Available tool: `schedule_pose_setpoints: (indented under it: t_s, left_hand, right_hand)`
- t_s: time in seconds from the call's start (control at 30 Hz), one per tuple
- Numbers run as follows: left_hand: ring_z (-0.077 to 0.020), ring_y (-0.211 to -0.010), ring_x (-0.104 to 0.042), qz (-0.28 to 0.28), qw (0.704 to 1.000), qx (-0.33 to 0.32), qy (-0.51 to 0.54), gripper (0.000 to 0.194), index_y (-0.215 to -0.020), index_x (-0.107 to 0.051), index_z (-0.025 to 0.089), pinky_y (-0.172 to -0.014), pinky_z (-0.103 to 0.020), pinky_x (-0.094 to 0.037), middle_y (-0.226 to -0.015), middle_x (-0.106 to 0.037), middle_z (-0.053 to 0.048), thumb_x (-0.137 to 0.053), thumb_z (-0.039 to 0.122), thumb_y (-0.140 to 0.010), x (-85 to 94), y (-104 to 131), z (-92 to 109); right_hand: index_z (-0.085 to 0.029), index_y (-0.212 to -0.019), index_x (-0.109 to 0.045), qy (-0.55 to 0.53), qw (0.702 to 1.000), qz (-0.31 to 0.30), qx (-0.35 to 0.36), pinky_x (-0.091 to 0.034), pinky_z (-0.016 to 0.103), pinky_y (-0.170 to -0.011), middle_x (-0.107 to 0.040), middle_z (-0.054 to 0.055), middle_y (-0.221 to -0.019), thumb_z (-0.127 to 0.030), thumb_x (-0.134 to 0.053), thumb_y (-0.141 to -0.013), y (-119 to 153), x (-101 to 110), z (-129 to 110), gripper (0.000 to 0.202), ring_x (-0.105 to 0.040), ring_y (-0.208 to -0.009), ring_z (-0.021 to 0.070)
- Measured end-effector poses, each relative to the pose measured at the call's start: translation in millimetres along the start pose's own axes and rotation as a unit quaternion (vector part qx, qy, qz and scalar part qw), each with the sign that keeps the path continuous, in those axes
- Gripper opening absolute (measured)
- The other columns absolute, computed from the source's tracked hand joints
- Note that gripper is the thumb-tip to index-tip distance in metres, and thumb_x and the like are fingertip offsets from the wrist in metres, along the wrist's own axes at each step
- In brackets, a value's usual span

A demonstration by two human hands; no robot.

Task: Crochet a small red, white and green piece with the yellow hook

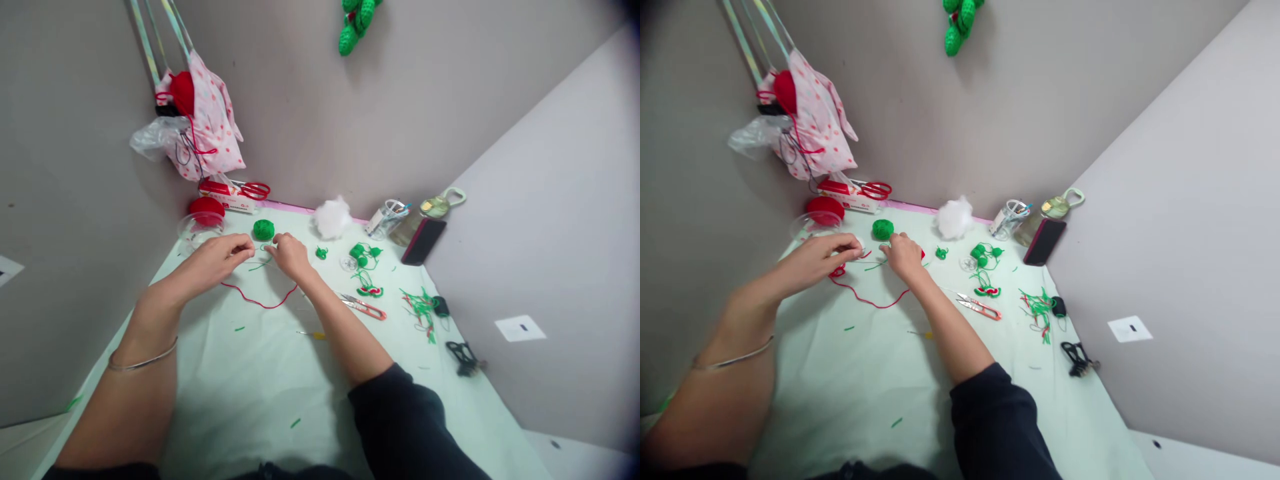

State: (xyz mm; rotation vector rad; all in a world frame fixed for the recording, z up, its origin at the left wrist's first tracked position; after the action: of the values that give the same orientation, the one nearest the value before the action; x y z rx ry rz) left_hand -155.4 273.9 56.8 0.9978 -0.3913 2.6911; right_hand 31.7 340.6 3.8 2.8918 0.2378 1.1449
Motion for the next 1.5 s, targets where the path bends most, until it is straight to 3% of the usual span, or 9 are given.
schedule_pose_setpoints:
  t_s: [0.2,0.4,0.63,0.9,1.03,1.17,1.27,1.37,1.5]
  left_hand:
    - [-0.0202,-0.074,-0.059,0.007,1.0,0.025,0.008,0.022,-0.085,-0.071,0.022,-0.068,-0.029,-0.04,-0.081,-0.071,-0.002,-0.059,0.04,-0.093,1.6,1.1,1.7]
    - [-0.0221,-0.083,-0.063,0.08,0.995,0.057,0.022,0.026,-0.095,-0.063,0.023,-0.072,-0.031,-0.043,-0.092,-0.073,-0.004,-0.049,0.044,-0.1,2.1,0.2,2.7]
    - [-0.0189,-0.084,-0.06,-0.098,0.992,0.003,0.08,0.029,-0.091,-0.056,0.023,-0.08,-0.032,-0.043,-0.089,-0.066,0.0,-0.041,0.043,-0.105,-17.4,-0.3,20.6]
    - [-0.0189,-0.082,-0.056,-0.108,0.987,0.008,0.119,0.024,-0.089,-0.064,0.023,-0.073,-0.03,-0.039,-0.089,-0.065,0.001,-0.052,0.04,-0.1,-45.7,1.4,50.9]
    - [-0.0216,-0.087,-0.063,-0.185,0.949,-0.005,0.256,0.02,-0.086,-0.069,0.023,-0.081,-0.032,-0.045,-0.089,-0.072,-0.002,-0.057,0.033,-0.098,-82.4,16.1,63.3]
    - [-0.0211,-0.076,-0.068,-0.119,0.848,0.096,0.507,0.021,-0.076,-0.069,0.021,-0.08,-0.034,-0.051,-0.072,-0.069,-0.003,-0.074,0.036,-0.09,-120.4,35.2,69.6]
    - [-0.0167,-0.061,-0.063,-0.048,0.785,0.176,0.592,0.025,-0.078,-0.071,0.019,-0.063,-0.032,-0.053,-0.078,-0.07,-0.004,-0.079,0.042,-0.086,-140.3,46.2,72.5]
    - [-0.0156,-0.055,-0.059,-0.013,0.765,0.211,0.608,0.031,-0.087,-0.074,0.018,-0.052,-0.031,-0.051,-0.077,-0.068,-0.002,-0.08,0.048,-0.083,-149.6,52.1,73.4]
    - [-0.015,-0.059,-0.061,0.029,0.751,0.233,0.617,0.032,-0.087,-0.077,0.015,-0.059,-0.03,-0.053,-0.07,-0.066,-0.001,-0.086,0.044,-0.078,-151.3,55.2,69.8]
  right_hand:
    - [-0.018,-0.093,-0.067,-0.001,1.0,-0.01,-0.023,-0.051,0.041,-0.099,-0.068,0.015,-0.128,-0.009,-0.057,-0.091,-4.0,-17.7,1.5,0.013,-0.068,-0.119,0.0276]
    - [-0.022,-0.092,-0.058,-0.215,0.973,-0.083,0.009,-0.046,0.024,-0.059,-0.076,0.003,-0.094,-0.026,-0.052,-0.097,11.9,1.5,-16.9,0.009,-0.06,-0.061,0.0098]
    - [-0.021,-0.086,-0.059,-0.405,0.902,-0.148,0.002,-0.039,0.022,-0.051,-0.067,-0.003,-0.069,-0.047,-0.075,-0.078,62.6,30.6,-13.0,0.032,-0.051,-0.051,0.0071]
    - [-0.019,-0.097,-0.068,-0.479,0.864,-0.136,-0.076,-0.041,0.022,-0.053,-0.076,0.0,-0.077,-0.041,-0.088,-0.072,129.0,62.4,35.9,0.038,-0.058,-0.054,0.0077]
    - [-0.02,-0.09,-0.07,-0.469,0.875,-0.096,-0.072,-0.045,0.024,-0.056,-0.074,0.0,-0.078,-0.042,-0.084,-0.079,157.0,62.2,49.5,0.028,-0.058,-0.057,0.0093]
    - [-0.022,-0.091,-0.074,-0.441,0.893,-0.08,-0.042,-0.046,0.027,-0.058,-0.072,0.0,-0.078,-0.043,-0.081,-0.082,173.5,54.5,52.4,0.023,-0.058,-0.06,0.0115]
    - [-0.022,-0.094,-0.078,-0.432,0.897,-0.086,-0.037,-0.047,0.028,-0.061,-0.07,0.0,-0.074,-0.042,-0.082,-0.081,178.6,46.7,54.1,0.025,-0.057,-0.061,0.0125]
    - [-0.021,-0.09,-0.08,-0.434,0.895,-0.088,-0.042,-0.047,0.028,-0.06,-0.068,-0.001,-0.067,-0.043,-0.083,-0.08,181.2,40.9,56.5,0.025,-0.056,-0.059,0.0123]
    - [-0.021,-0.088,-0.079,-0.445,0.891,-0.082,-0.036,-0.049,0.028,-0.06,-0.073,0.002,-0.078,-0.048,-0.078,-0.085,182.8,40.3,58.8,0.027,-0.06,-0.062,0.0128]
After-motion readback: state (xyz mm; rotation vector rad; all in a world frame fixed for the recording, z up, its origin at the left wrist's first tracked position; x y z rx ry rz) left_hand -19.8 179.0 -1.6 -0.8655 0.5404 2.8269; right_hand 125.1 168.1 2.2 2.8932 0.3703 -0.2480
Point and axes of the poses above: each hand's wrist, its own y-axis away from the middle knuckle, its own x-axis out of the back of the hand, z = x × y, the point moved 1 cm from there along -y, towards the middle knuckle
